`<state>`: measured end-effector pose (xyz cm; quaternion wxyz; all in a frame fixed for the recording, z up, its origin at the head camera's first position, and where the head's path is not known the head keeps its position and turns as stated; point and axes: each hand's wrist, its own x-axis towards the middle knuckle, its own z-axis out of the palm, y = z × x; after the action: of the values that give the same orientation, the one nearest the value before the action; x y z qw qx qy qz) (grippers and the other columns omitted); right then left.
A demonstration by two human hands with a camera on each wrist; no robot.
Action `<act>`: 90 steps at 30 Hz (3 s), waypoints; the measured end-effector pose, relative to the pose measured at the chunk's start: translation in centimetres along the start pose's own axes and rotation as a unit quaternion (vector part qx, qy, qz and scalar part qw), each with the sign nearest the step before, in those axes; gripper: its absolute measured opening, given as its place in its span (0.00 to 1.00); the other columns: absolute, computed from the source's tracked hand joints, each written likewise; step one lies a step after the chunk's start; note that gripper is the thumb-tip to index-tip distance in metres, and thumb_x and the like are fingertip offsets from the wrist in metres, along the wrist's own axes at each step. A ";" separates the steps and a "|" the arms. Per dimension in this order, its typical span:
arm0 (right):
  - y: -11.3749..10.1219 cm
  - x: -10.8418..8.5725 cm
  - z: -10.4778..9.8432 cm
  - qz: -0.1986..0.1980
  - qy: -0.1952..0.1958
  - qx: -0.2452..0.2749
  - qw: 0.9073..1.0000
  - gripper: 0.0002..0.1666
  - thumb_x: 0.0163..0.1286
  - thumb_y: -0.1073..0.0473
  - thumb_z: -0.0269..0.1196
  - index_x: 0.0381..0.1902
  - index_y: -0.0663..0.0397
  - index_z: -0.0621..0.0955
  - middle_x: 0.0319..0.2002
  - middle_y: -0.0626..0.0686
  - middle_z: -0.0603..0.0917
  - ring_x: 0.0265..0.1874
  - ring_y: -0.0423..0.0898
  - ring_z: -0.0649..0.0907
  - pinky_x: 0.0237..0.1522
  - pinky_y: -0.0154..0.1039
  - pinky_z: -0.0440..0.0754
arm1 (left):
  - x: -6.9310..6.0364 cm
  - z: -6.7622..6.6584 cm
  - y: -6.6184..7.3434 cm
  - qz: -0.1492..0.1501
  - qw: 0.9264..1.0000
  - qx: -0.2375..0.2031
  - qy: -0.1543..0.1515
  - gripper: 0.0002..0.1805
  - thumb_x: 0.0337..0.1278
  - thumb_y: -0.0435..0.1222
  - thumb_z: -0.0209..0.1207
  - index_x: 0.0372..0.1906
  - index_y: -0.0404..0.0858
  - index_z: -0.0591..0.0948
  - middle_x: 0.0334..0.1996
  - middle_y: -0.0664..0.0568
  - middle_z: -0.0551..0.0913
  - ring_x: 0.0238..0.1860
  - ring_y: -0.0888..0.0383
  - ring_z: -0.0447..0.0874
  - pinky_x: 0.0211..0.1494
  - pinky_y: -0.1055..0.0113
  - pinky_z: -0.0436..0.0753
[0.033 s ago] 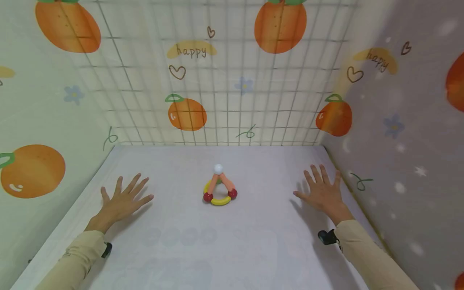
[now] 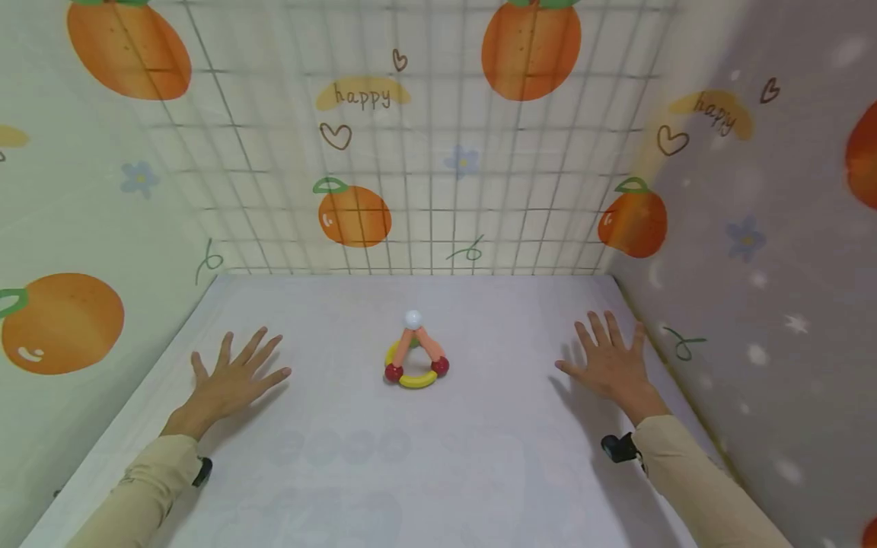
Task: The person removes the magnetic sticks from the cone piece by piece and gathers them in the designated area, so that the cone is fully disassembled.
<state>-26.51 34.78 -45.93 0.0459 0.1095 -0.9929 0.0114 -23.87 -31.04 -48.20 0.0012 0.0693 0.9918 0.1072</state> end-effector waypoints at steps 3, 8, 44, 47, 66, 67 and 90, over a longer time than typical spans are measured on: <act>-0.7 0.1 -0.2 -0.004 0.004 0.009 1.000 0.58 0.68 0.23 0.52 0.77 0.61 0.57 0.77 0.66 0.50 0.76 0.66 0.43 0.61 0.72 0.18 | 0.0 -0.2 0.1 0.001 1.000 -0.004 0.000 0.47 0.64 0.72 0.40 0.81 0.60 0.42 0.81 0.55 0.34 0.74 0.34 0.15 0.54 0.25 0.13; -3.8 0.2 -0.9 -0.027 0.031 0.045 0.998 0.55 0.69 0.28 0.57 0.76 0.63 0.59 0.75 0.64 0.57 0.74 0.65 0.51 0.64 0.76 0.34 | 0.5 -0.3 1.1 0.011 1.000 -0.011 0.011 0.49 0.61 0.74 0.41 0.81 0.59 0.44 0.81 0.55 0.37 0.76 0.35 0.20 0.58 0.26 0.16; -16.5 3.6 -0.1 -0.135 0.140 0.255 0.947 0.35 0.65 0.44 0.69 0.66 0.52 0.75 0.65 0.55 0.75 0.64 0.54 0.69 0.57 0.62 0.58 | 5.6 2.4 14.7 0.115 0.953 -0.276 0.052 0.38 0.63 0.62 0.59 0.75 0.65 0.61 0.74 0.62 0.61 0.66 0.49 0.62 0.66 0.38 0.56; -17.0 3.9 0.1 -0.137 0.137 0.269 0.943 0.34 0.66 0.45 0.69 0.66 0.52 0.76 0.65 0.55 0.75 0.64 0.54 0.69 0.57 0.61 0.58 | 5.7 2.5 15.1 0.122 0.944 -0.302 0.051 0.38 0.62 0.62 0.59 0.75 0.64 0.62 0.73 0.62 0.62 0.63 0.50 0.66 0.64 0.39 0.62; -19.4 5.6 0.3 -0.157 0.158 0.317 0.922 0.28 0.65 0.53 0.71 0.61 0.53 0.79 0.61 0.53 0.78 0.63 0.52 0.72 0.58 0.56 0.61 | 7.3 3.9 17.7 0.132 0.899 -0.416 0.045 0.34 0.59 0.57 0.66 0.70 0.68 0.69 0.56 0.59 0.76 0.52 0.48 0.76 0.47 0.54 0.76; -19.5 5.8 0.3 -0.158 0.158 0.318 0.921 0.28 0.65 0.53 0.71 0.61 0.53 0.79 0.61 0.53 0.78 0.63 0.52 0.72 0.58 0.56 0.61 | 7.4 4.0 17.7 0.132 0.896 -0.423 0.043 0.34 0.59 0.56 0.66 0.70 0.66 0.69 0.55 0.58 0.76 0.51 0.47 0.76 0.47 0.54 0.76; -21.5 8.0 -0.1 -0.202 0.147 0.343 0.906 0.29 0.65 0.52 0.72 0.61 0.55 0.79 0.61 0.52 0.79 0.62 0.52 0.72 0.53 0.57 0.64 | 8.5 5.6 20.0 0.105 0.866 -0.485 0.068 0.31 0.57 0.50 0.70 0.66 0.58 0.76 0.42 0.56 0.84 0.40 0.56 0.83 0.42 0.60 0.83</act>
<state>-29.54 12.04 -44.85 0.1520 0.3133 -0.8664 0.3578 -29.45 -9.34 -49.32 -0.0445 0.1561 0.7993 0.5785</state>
